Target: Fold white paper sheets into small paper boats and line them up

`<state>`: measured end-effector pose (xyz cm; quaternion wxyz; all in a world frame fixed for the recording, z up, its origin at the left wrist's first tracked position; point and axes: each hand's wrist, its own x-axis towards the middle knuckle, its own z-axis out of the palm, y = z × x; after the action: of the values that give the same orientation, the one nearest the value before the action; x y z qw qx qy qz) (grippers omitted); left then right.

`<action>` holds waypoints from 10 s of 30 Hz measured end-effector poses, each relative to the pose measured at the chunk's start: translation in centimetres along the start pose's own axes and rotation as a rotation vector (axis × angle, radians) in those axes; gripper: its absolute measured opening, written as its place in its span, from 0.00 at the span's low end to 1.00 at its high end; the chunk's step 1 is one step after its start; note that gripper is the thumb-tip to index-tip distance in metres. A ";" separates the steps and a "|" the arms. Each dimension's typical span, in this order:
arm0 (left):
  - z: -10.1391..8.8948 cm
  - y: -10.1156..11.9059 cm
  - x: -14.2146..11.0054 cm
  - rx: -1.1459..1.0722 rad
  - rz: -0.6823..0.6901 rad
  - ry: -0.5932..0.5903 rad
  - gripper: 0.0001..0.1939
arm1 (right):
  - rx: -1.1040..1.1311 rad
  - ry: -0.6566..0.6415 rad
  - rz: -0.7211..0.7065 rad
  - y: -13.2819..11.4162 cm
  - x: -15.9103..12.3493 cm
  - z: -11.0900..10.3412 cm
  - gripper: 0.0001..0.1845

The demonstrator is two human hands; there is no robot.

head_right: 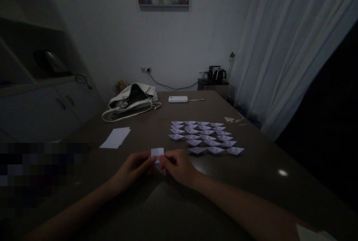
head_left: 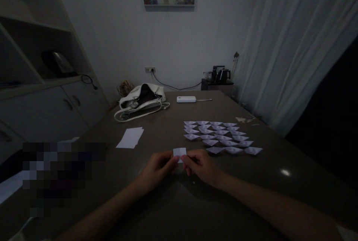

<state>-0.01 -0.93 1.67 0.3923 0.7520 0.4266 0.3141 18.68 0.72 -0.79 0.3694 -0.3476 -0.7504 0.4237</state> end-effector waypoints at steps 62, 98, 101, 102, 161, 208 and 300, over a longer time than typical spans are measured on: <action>-0.3 -0.2 0.3 -0.369 -0.117 0.205 0.16 | 0.098 0.142 -0.040 -0.1 -0.2 0.2 0.16; 0.0 -0.7 0.5 -0.338 -0.105 0.272 0.15 | 0.306 0.176 -0.066 0.4 -0.1 0.2 0.10; 0.0 -0.5 0.5 -0.350 -0.103 0.260 0.15 | 0.291 0.193 -0.041 0.0 -0.1 0.2 0.06; 0.0 -0.5 0.5 -0.349 -0.100 0.256 0.14 | 0.284 0.200 -0.035 -0.1 0.0 0.2 0.06; -0.2 -0.4 0.4 -0.451 -0.099 0.215 0.13 | 0.174 0.259 -0.100 0.2 0.0 0.2 0.08; 0.1 -0.8 0.4 -0.493 -0.202 0.117 0.20 | 0.143 0.212 -0.108 -0.2 -0.2 0.4 0.03; 0.2 -0.5 0.3 -0.434 -0.217 0.216 0.16 | 0.250 0.129 0.083 -0.2 0.0 0.3 0.07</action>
<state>0.10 -0.53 1.23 0.5277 0.5623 0.4668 0.4329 18.41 0.50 -0.73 0.4395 -0.3563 -0.6514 0.5055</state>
